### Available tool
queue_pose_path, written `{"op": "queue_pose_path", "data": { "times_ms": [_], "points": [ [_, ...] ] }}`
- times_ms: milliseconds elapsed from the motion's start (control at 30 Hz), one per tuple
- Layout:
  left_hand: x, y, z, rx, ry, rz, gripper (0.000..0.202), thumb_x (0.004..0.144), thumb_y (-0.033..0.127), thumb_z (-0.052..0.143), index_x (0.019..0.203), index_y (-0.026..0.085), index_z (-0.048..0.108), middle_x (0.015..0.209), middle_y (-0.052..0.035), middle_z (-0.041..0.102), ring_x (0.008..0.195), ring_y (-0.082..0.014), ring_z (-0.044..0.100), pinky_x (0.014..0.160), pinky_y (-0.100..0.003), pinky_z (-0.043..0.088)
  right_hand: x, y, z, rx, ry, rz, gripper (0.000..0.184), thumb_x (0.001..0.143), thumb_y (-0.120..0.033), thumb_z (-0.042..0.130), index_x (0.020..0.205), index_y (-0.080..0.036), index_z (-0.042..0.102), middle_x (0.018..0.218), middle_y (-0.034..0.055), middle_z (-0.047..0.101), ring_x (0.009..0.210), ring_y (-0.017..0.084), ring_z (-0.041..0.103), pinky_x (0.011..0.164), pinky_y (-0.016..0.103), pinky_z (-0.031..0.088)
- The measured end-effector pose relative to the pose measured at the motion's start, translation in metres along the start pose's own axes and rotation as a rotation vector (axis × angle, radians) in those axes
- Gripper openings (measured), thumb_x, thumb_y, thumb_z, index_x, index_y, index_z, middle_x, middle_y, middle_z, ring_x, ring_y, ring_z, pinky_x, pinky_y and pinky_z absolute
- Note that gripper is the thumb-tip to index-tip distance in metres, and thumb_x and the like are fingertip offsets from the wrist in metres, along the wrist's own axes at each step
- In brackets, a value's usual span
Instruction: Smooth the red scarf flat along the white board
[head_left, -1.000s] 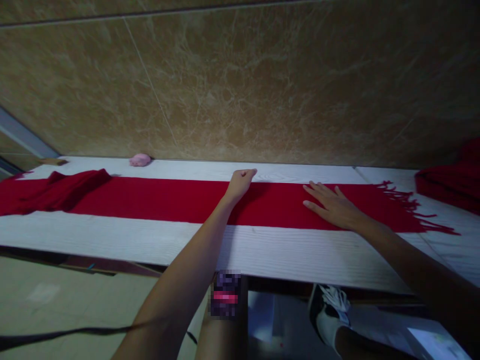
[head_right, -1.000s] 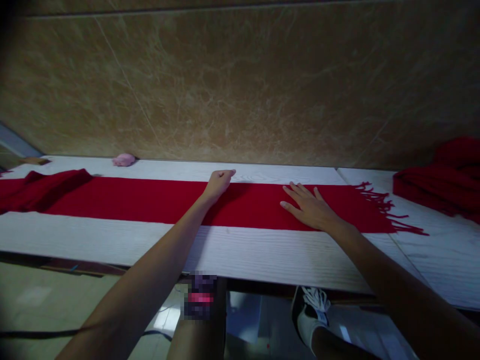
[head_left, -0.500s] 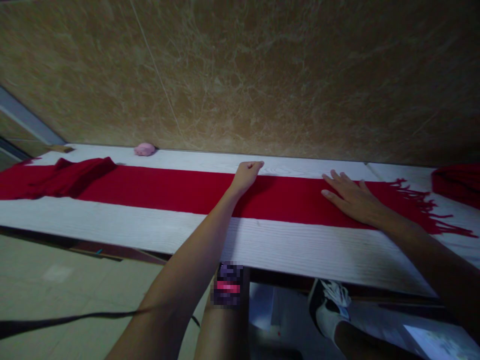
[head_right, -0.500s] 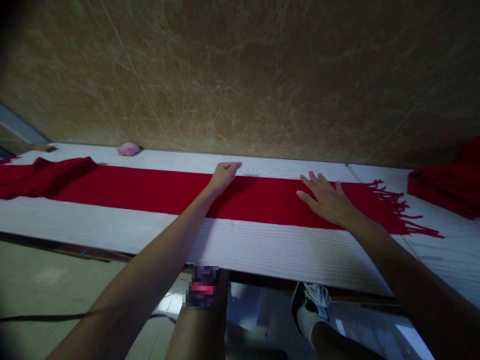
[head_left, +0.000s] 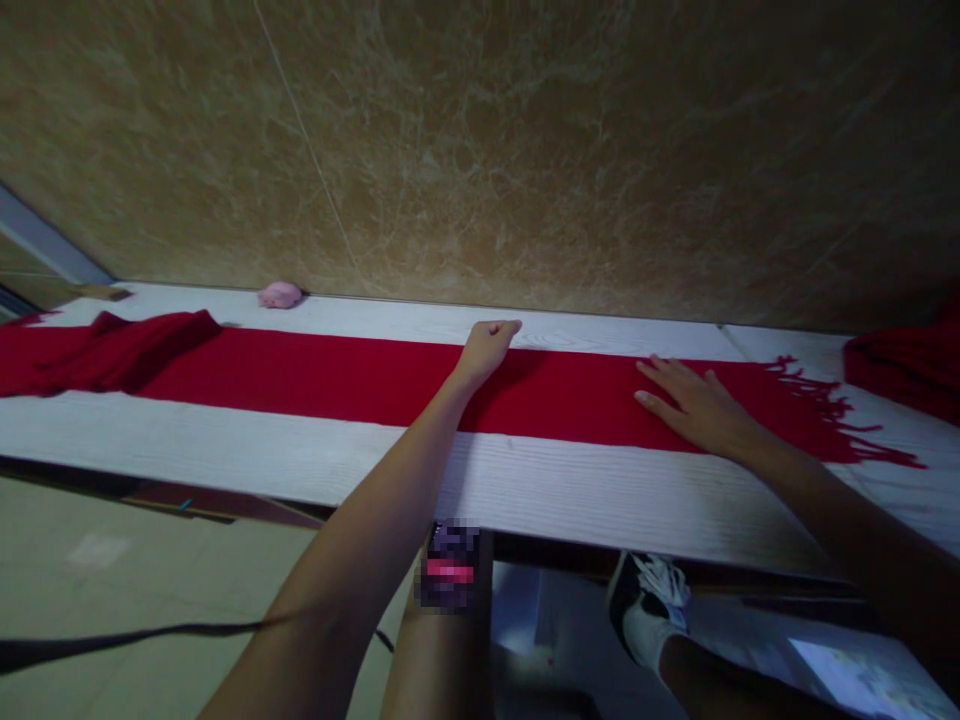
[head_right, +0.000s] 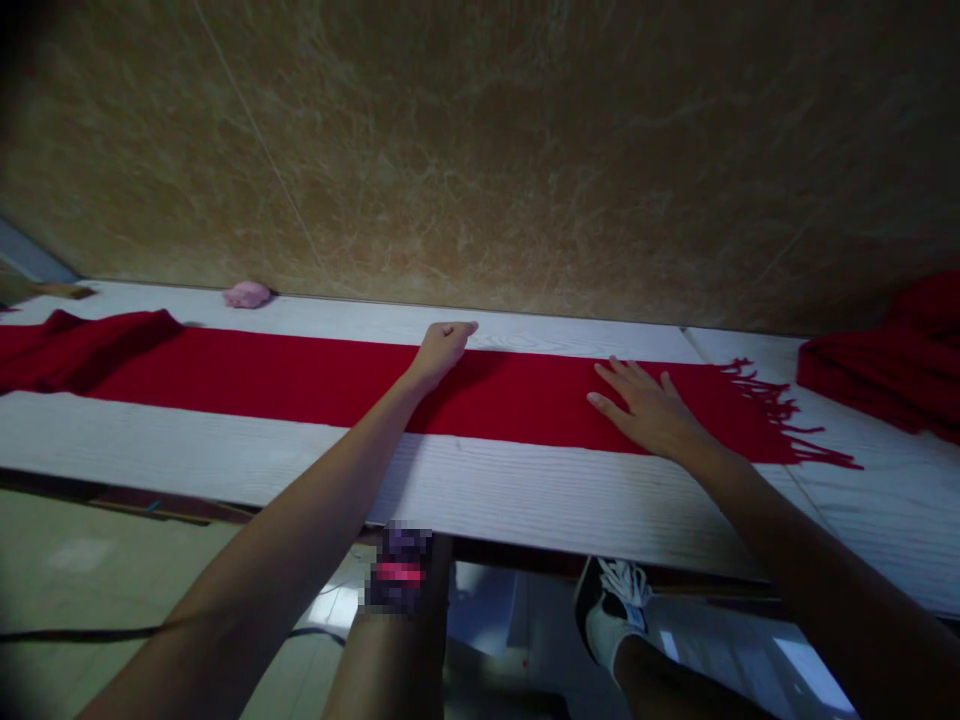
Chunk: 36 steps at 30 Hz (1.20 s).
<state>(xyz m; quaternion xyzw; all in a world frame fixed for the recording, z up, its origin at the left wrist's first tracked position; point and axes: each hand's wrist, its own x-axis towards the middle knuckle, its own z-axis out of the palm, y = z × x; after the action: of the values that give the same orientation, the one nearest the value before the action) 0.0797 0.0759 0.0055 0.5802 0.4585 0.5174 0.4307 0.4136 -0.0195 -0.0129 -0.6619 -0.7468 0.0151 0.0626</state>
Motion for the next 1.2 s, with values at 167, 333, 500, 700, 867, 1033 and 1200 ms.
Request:
{"op": "queue_pose_path", "data": {
  "times_ms": [167,333,500,700,867,1033,1200],
  "points": [
    [0.000,0.000,0.000,0.027,-0.006,0.013,0.061,0.103,0.018,0.063,0.052,0.024,0.031,0.053,0.0074,0.025,0.055,-0.0104,0.022,0.056,-0.031,0.016,-0.001,0.007,-0.003,-0.022,0.104,0.028,0.077,0.107,-0.067,0.032,0.169,-0.026,0.052,0.179,0.0122,0.040,0.166,0.042,0.032,0.129,0.074,0.032],
    [0.000,0.001,0.000,0.008,0.009,-0.003,0.062,0.102,0.019,0.065,0.051,0.023,0.031,0.052,0.0073,0.025,0.054,-0.0099,0.022,0.055,-0.031,0.016,-0.002,0.013,-0.002,-0.037,0.025,0.029,0.076,0.107,-0.068,0.031,0.172,-0.032,0.048,0.178,0.0096,0.043,0.165,0.041,0.035,0.128,0.074,0.034],
    [0.000,0.000,0.000,-0.039,0.005,-0.015,0.060,0.100,0.021,0.069,0.052,0.023,0.034,0.053,0.0073,0.026,0.053,-0.0095,0.023,0.054,-0.030,0.017,-0.003,0.024,-0.002,-0.054,0.142,0.056,0.077,0.108,-0.067,0.030,0.173,-0.030,0.045,0.180,0.0102,0.041,0.166,0.041,0.034,0.130,0.072,0.032],
    [0.000,0.000,0.000,0.000,0.006,0.002,0.059,0.101,0.022,0.067,0.052,0.023,0.033,0.053,0.0073,0.026,0.054,-0.0101,0.022,0.055,-0.031,0.016,-0.004,0.029,0.002,-0.012,0.038,0.059,0.077,0.107,-0.067,0.030,0.172,-0.031,0.048,0.177,0.0107,0.044,0.164,0.043,0.036,0.128,0.077,0.032],
    [0.001,0.000,0.000,-0.005,-0.006,0.021,0.060,0.101,0.021,0.065,0.052,0.024,0.031,0.054,0.0074,0.024,0.055,-0.0101,0.022,0.055,-0.031,0.016,-0.005,0.028,0.002,-0.007,0.098,0.067,0.079,0.107,-0.068,0.030,0.171,-0.026,0.050,0.179,0.0122,0.040,0.165,0.042,0.034,0.130,0.075,0.030],
    [0.001,0.000,-0.001,-0.015,-0.003,-0.001,0.059,0.101,0.021,0.066,0.052,0.023,0.033,0.053,0.0075,0.025,0.053,-0.0098,0.022,0.055,-0.030,0.017,-0.004,0.030,0.003,0.006,0.079,0.048,0.077,0.107,-0.068,0.031,0.172,-0.030,0.049,0.177,0.0120,0.044,0.164,0.043,0.037,0.126,0.079,0.032],
    [0.001,0.000,-0.001,-0.024,-0.009,-0.006,0.060,0.101,0.022,0.067,0.052,0.024,0.033,0.054,0.0073,0.025,0.053,-0.0101,0.022,0.055,-0.031,0.017,-0.004,0.034,0.003,-0.013,0.125,0.066,0.076,0.107,-0.069,0.032,0.171,-0.032,0.049,0.179,0.0098,0.041,0.165,0.043,0.035,0.129,0.076,0.030]
  ]
}}
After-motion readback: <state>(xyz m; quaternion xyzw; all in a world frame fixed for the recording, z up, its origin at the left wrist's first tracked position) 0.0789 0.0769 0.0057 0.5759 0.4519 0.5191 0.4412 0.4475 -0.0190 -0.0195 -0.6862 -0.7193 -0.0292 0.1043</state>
